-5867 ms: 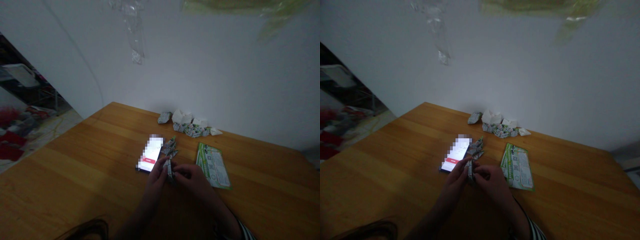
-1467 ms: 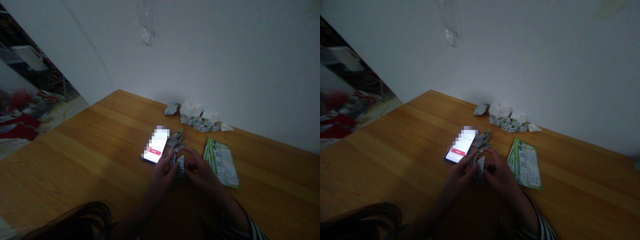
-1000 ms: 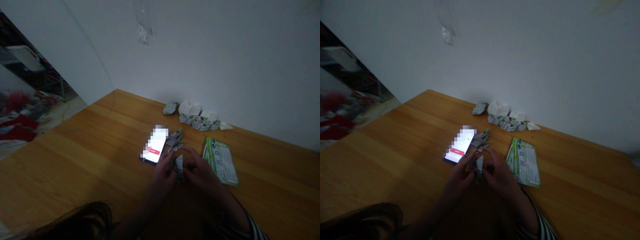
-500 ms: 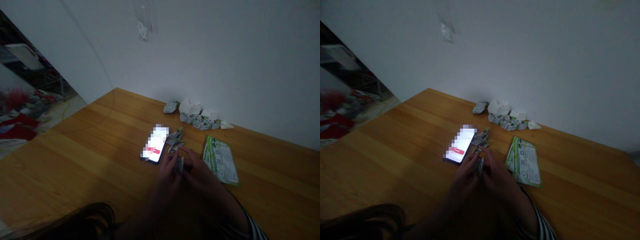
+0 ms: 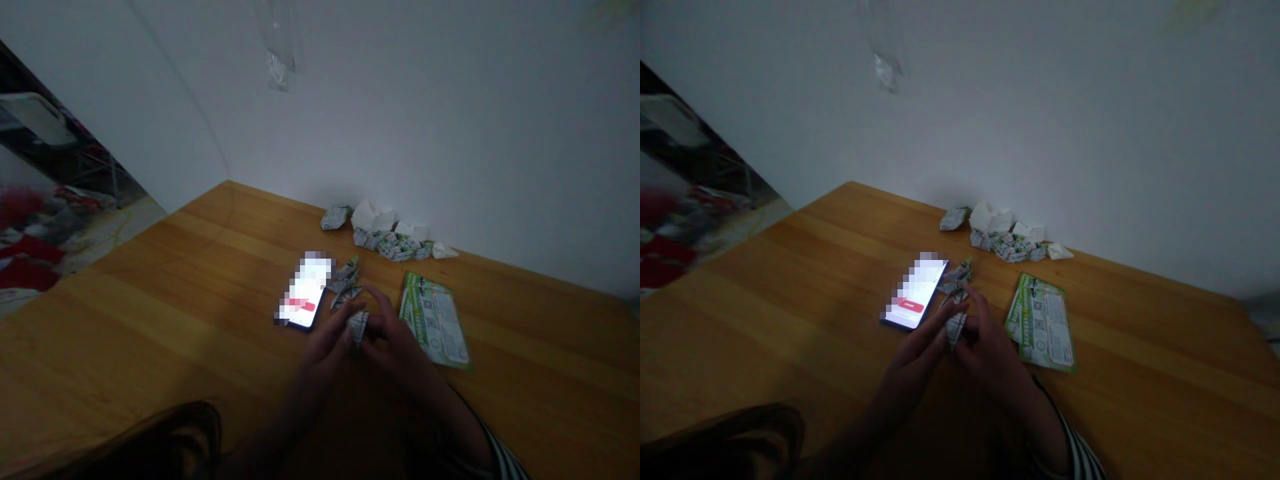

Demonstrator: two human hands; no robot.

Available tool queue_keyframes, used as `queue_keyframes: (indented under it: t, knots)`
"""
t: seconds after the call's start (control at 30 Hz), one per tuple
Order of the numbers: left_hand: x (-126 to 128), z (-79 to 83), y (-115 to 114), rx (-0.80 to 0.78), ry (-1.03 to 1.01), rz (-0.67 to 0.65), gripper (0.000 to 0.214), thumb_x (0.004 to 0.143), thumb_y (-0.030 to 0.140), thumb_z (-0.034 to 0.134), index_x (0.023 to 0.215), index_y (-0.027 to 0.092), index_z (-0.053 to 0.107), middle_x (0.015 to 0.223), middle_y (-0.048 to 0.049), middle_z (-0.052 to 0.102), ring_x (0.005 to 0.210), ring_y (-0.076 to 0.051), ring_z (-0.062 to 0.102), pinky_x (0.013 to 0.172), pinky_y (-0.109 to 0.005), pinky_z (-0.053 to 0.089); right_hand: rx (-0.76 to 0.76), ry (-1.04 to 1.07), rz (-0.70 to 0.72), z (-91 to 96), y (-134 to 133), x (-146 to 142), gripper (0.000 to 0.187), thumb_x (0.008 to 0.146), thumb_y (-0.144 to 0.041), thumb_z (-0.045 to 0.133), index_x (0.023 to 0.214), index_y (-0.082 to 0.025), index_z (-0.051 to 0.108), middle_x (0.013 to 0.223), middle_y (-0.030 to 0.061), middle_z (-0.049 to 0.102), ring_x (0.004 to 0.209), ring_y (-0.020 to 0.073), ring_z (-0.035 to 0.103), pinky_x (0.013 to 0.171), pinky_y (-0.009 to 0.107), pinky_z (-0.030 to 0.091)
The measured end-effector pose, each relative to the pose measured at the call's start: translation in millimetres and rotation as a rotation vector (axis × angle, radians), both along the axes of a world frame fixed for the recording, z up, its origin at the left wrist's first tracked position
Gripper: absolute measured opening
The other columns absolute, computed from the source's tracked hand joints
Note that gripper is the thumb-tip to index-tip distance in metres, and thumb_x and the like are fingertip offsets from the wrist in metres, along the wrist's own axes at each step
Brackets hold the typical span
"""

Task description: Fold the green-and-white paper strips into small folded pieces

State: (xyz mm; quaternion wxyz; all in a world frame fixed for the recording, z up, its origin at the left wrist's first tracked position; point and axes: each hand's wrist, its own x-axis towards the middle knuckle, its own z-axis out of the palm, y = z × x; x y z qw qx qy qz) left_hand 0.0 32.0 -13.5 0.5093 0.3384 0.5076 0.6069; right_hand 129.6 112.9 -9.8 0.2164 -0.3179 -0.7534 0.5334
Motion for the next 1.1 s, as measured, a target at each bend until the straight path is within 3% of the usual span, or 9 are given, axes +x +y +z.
queue_keyframes:
  t: [0.23, 0.33, 0.4, 0.47, 0.53, 0.63, 0.73, 0.83, 1.1]
  knots:
    - [0, -10.3, 5, -0.022, 0.079, 0.005, 0.032, 0.09, 0.032, 0.053, 0.119, 0.021, 0.062, 0.124, -0.0085, 0.063, 0.119, -0.024, 0.055, 0.105, -0.038, 0.038, 0.077, -0.063, -0.047, -7.8, -11, -11, 0.082, 0.084, -0.012, 0.057, 0.15, -0.022, 0.01, 0.082, 0.0027, 0.068, 0.078, 0.0208, 0.067, 0.071, 0.033, 0.053]
    - [-2, -6.8, 5, -0.104, 0.067, 0.083, 0.033, 0.086, 0.036, 0.059, 0.114, 0.02, 0.063, 0.11, -0.0085, 0.067, 0.105, -0.024, 0.061, 0.094, -0.036, 0.045, 0.009, -0.001, 0.046, -0.7, -8, -7, 0.079, 0.086, -0.013, 0.054, 0.15, -0.022, 0.008, 0.085, 0.0027, 0.069, 0.081, 0.0202, 0.068, 0.074, 0.033, 0.054]
    - [-6, -4.3, 7, -0.145, 0.009, 0.169, 0.038, 0.082, 0.04, 0.064, 0.114, 0.019, 0.061, 0.099, -0.0072, 0.068, 0.09, -0.021, 0.065, 0.082, -0.033, 0.05, 0.011, 0.032, 0.085, 7.8, 2, -2, 0.071, 0.088, -0.015, 0.053, 0.148, -0.023, 0.015, 0.086, 0.0017, 0.069, 0.081, 0.0189, 0.068, 0.076, 0.033, 0.054]
    - [-11, -3.3, 9, -0.151, -0.063, 0.278, 0.044, 0.079, 0.044, 0.067, 0.114, 0.02, 0.06, 0.09, -0.0043, 0.066, 0.076, -0.017, 0.065, 0.071, -0.029, 0.05, 0.167, -0.034, -0.018, 14.4, 17, 0, 0.05, 0.091, -0.017, 0.05, 0.139, -0.023, 0.037, 0.083, 0.0014, 0.069, 0.077, 0.0181, 0.067, 0.074, 0.032, 0.053]
    - [-15, -3.6, 12, -0.154, -0.137, 0.375, 0.045, 0.076, 0.047, 0.069, 0.111, 0.02, 0.06, 0.085, -0.002, 0.064, 0.069, -0.014, 0.064, 0.067, -0.027, 0.05, 0.47, -0.152, -0.104, 15.0, 32, -3, 0.031, 0.089, -0.016, 0.052, 0.119, -0.021, 0.058, 0.087, 0.0046, 0.068, 0.079, 0.0195, 0.065, 0.077, 0.034, 0.052]
    - [-19, -3.9, 14, -0.142, -0.273, 0.434, 0.044, 0.076, 0.047, 0.069, 0.108, 0.018, 0.06, 0.088, -0.0026, 0.062, 0.072, -0.014, 0.064, 0.069, -0.027, 0.051, 0.753, -0.258, 0.123, 3.7, 49, -17, 0.024, 0.087, -0.009, 0.053, 0.106, -0.016, 0.066, 0.104, 0.0113, 0.067, 0.1, 0.0237, 0.06, 0.089, 0.038, 0.048]
    - [-20, -2.1, 13, -0.113, -0.368, 0.441, 0.041, 0.078, 0.045, 0.067, 0.108, 0.018, 0.06, 0.089, -0.0033, 0.062, 0.072, -0.014, 0.064, 0.069, -0.028, 0.051, 0.827, -0.349, 0.22, -12.9, 55, -31, 0.025, 0.086, -0.005, 0.051, 0.102, -0.015, 0.067, 0.103, 0.0111, 0.068, 0.099, 0.0225, 0.059, 0.088, 0.037, 0.049]
    - [-19, 0.1, 12, -0.107, -0.397, 0.436, 0.04, 0.078, 0.045, 0.069, 0.107, 0.019, 0.061, 0.086, -0.0023, 0.062, 0.073, -0.015, 0.064, 0.073, -0.031, 0.051, 0.849, -0.381, 0.196, -23.1, 55, -39, 0.025, 0.087, -0.003, 0.05, 0.102, -0.015, 0.067, 0.101, 0.0106, 0.068, 0.098, 0.0224, 0.059, 0.086, 0.036, 0.049]
    - [-20, 0.6, 14, -0.112, -0.4, 0.43, 0.039, 0.077, 0.046, 0.069, 0.103, 0.018, 0.064, 0.083, -0.0032, 0.063, 0.075, -0.016, 0.063, 0.075, -0.033, 0.052, 0.902, -0.487, 0.088, -24.3, 55, -58, 0.016, 0.088, -0.009, 0.054, 0.094, -0.015, 0.068, 0.096, 0.0115, 0.068, 0.092, 0.025, 0.06, 0.081, 0.036, 0.049]
